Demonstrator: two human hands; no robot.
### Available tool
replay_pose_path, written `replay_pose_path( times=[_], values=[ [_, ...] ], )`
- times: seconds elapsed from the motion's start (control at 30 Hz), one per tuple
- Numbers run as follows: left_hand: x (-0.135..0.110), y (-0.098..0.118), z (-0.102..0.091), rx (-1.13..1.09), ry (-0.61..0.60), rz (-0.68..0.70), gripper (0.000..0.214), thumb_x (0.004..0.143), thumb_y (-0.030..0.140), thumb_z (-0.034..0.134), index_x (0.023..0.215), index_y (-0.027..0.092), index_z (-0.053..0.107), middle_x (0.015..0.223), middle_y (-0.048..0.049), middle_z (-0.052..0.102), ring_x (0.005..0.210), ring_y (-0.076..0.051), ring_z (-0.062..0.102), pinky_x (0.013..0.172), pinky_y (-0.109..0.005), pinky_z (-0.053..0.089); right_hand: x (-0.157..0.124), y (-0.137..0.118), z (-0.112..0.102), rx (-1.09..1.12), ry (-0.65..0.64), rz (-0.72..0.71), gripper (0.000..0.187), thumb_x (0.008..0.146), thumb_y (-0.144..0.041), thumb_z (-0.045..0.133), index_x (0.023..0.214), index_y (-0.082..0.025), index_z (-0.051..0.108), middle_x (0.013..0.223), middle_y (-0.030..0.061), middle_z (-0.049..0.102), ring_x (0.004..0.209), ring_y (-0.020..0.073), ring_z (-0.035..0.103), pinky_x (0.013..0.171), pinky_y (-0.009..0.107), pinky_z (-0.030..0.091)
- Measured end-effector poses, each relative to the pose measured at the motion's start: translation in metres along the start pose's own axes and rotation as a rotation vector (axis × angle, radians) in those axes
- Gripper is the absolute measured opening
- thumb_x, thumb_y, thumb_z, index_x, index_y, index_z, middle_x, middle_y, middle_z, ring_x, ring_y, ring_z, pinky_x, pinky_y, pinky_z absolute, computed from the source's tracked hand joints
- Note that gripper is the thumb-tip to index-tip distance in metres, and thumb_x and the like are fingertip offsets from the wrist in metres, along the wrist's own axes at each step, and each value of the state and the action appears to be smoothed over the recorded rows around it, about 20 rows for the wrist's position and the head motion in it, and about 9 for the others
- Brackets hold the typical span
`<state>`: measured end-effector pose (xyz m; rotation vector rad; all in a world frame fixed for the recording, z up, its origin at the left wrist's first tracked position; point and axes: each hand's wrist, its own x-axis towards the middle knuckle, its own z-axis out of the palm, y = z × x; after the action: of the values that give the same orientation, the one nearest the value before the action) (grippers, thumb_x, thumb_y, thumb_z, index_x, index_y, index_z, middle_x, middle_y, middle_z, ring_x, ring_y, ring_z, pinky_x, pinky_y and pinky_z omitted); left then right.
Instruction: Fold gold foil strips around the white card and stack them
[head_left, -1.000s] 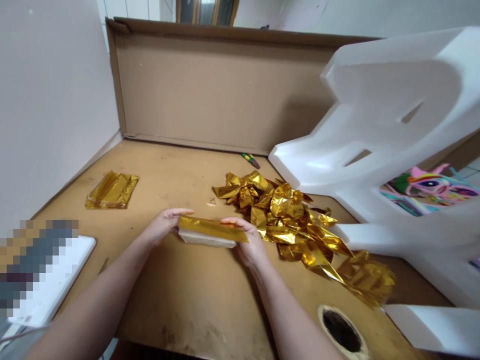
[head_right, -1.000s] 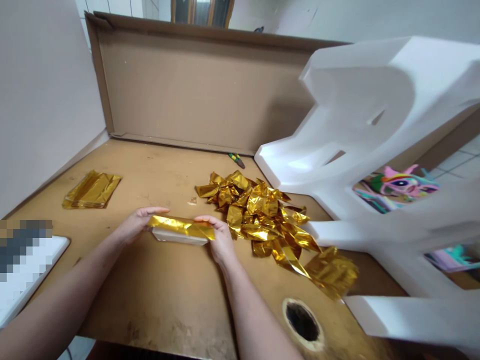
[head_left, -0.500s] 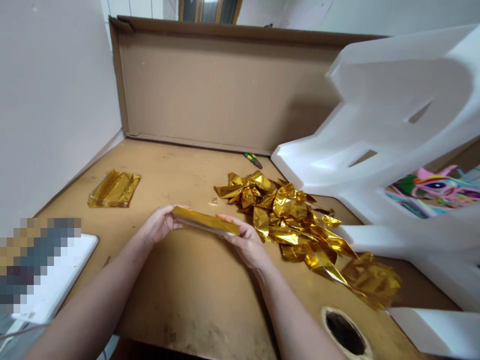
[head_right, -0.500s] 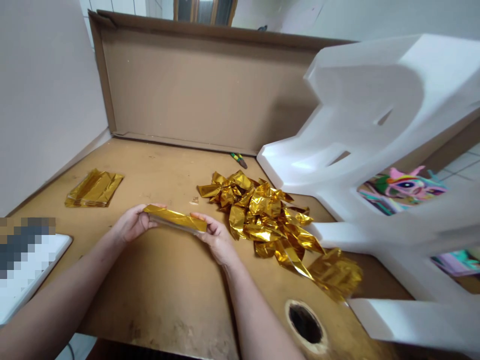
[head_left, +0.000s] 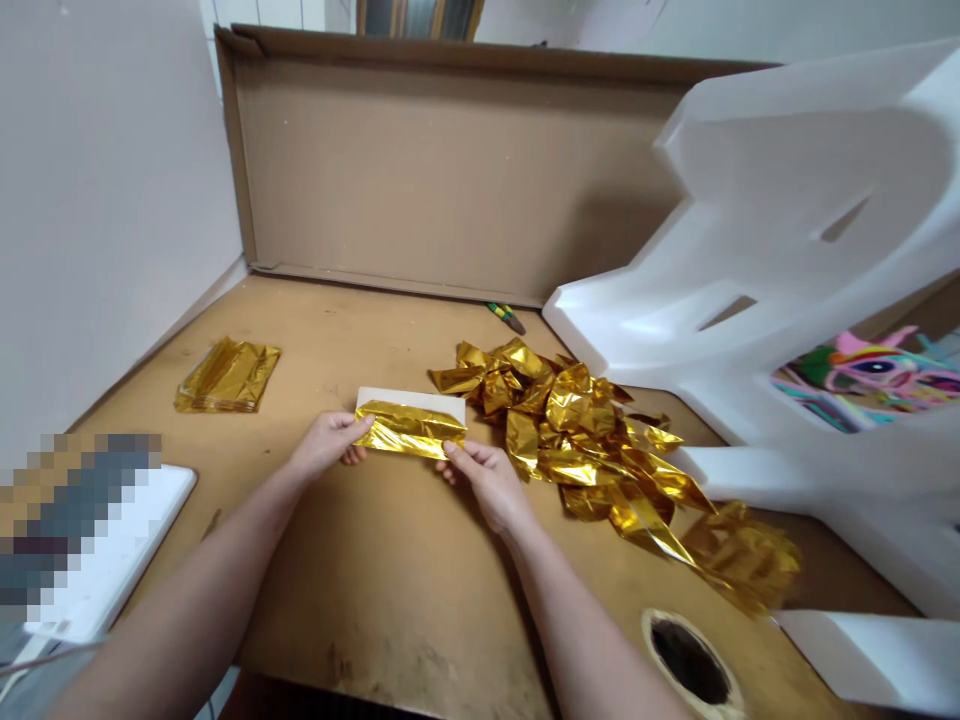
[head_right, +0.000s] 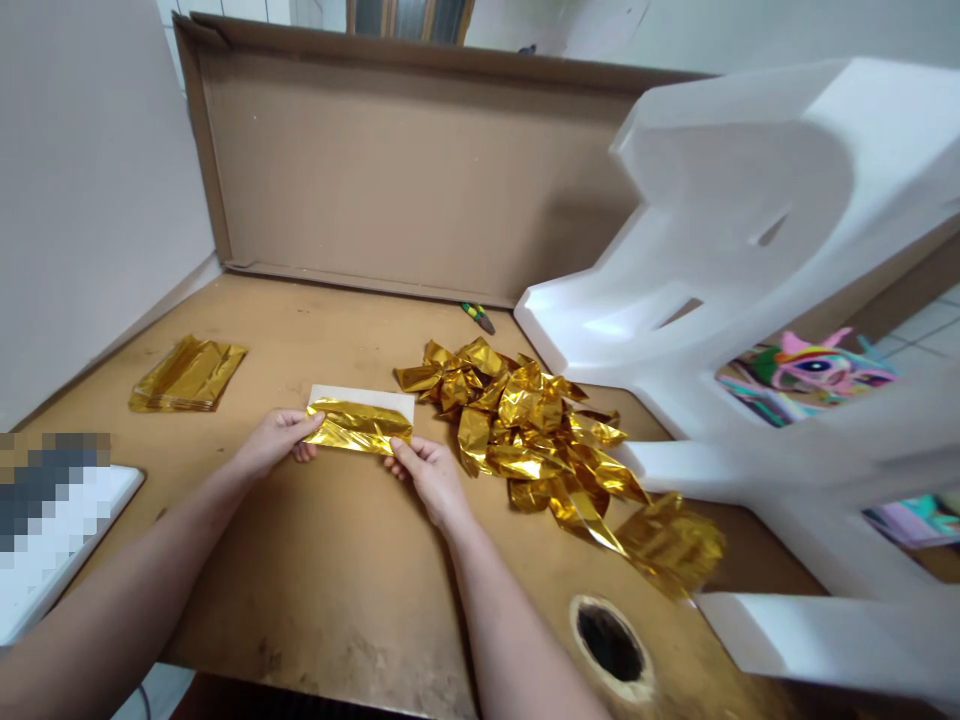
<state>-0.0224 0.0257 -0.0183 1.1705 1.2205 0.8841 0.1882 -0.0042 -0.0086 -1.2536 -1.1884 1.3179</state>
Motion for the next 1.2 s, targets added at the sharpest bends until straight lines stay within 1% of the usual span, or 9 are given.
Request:
replay_pose_path(
  times=[0.27,0.33,0.43,0.5,0.63,0.73,0.93,1.07,1.2],
  values=[
    [-0.002,0.004,0.002,0.262,-0.023,-0.016,0.037,0.069,0.048,0.058,0.054,0.016,0.055,0.044,0.0042,0.048,0.043,-0.010,0.046,0.047,-0.021,0.035,0.004,0.008,-0.004,-0.115,0.138,-0.087,0.041,0.058,-0.058,0.066,0.054,-0.020,0.052,0.044,-0.0063,0.042,0.044,0.0081,0.033,0.045,0.022,0.025],
    [-0.003,0.003,0.002,0.427,0.043,-0.003,0.032,0.071,0.044,0.058,0.054,0.016,0.055,0.044,0.0042,0.046,0.047,-0.012,0.048,0.050,-0.023,0.036,0.007,0.011,-0.006,-0.225,0.169,-0.124,0.041,0.061,-0.057,0.062,0.052,-0.020,0.049,0.045,-0.0059,0.041,0.044,0.0087,0.033,0.045,0.023,0.025],
    [-0.005,0.000,0.003,0.715,0.267,0.177,0.014,0.069,0.032,0.063,0.068,0.018,0.060,0.057,0.0011,0.055,0.065,-0.018,0.055,0.061,-0.026,0.041,0.010,0.016,-0.006,-0.441,0.230,-0.225,0.039,0.067,-0.053,0.055,0.048,-0.022,0.044,0.046,-0.0046,0.040,0.046,0.0102,0.035,0.047,0.024,0.027],
    [-0.008,-0.002,0.006,0.851,0.322,0.381,0.009,0.071,0.025,0.061,0.079,0.019,0.062,0.075,-0.0035,0.062,0.080,-0.022,0.057,0.073,-0.030,0.043,0.011,0.018,-0.005,-0.578,0.259,-0.275,0.036,0.070,-0.049,0.051,0.047,-0.022,0.041,0.045,-0.0040,0.040,0.047,0.0111,0.036,0.047,0.024,0.028],
    [-0.016,-0.004,0.020,0.978,0.004,0.662,0.018,0.083,0.021,0.045,0.081,0.019,0.062,0.086,-0.0085,0.064,0.088,-0.023,0.057,0.083,-0.035,0.044,0.014,0.020,-0.004,-0.757,0.270,-0.320,0.032,0.074,-0.043,0.046,0.049,-0.023,0.045,0.047,-0.0016,0.048,0.047,0.0135,0.042,0.048,0.025,0.030],
    [-0.019,-0.010,0.030,1.031,-0.154,0.763,0.024,0.085,0.020,0.042,0.098,0.016,0.060,0.106,-0.0116,0.062,0.107,-0.024,0.052,0.098,-0.038,0.037,0.015,0.020,-0.006,-0.859,0.267,-0.334,0.031,0.077,-0.042,0.043,0.053,-0.023,0.050,0.049,0.0002,0.053,0.049,0.0155,0.047,0.049,0.025,0.032],
    [-0.016,-0.022,0.031,1.172,-0.258,0.699,0.039,0.087,0.026,0.041,0.120,0.007,0.048,0.131,-0.0193,0.047,0.125,-0.028,0.040,0.104,-0.041,0.030,0.015,0.018,-0.007,-1.043,0.244,-0.281,0.029,0.081,-0.036,0.039,0.084,-0.020,0.064,0.075,0.0080,0.066,0.069,0.0222,0.060,0.062,0.030,0.043],
    [-0.016,-0.022,0.032,1.203,-0.271,0.692,0.039,0.088,0.026,0.039,0.120,0.006,0.048,0.130,-0.0201,0.048,0.124,-0.029,0.040,0.104,-0.043,0.031,0.008,0.016,0.001,-1.126,0.307,-0.449,0.046,0.083,-0.033,0.037,0.120,-0.010,0.053,0.115,0.0179,0.059,0.108,0.0289,0.051,0.091,0.042,0.040],
    [-0.015,-0.025,0.033,1.102,-0.240,0.747,0.039,0.089,0.027,0.037,0.123,0.010,0.046,0.128,-0.0183,0.049,0.123,-0.027,0.041,0.103,-0.044,0.032,-0.005,0.020,0.016,-1.111,0.011,-0.532,0.053,0.089,-0.041,0.028,0.131,-0.012,0.043,0.134,0.0159,0.047,0.125,0.0275,0.038,0.102,0.046,0.031]
  ],
)
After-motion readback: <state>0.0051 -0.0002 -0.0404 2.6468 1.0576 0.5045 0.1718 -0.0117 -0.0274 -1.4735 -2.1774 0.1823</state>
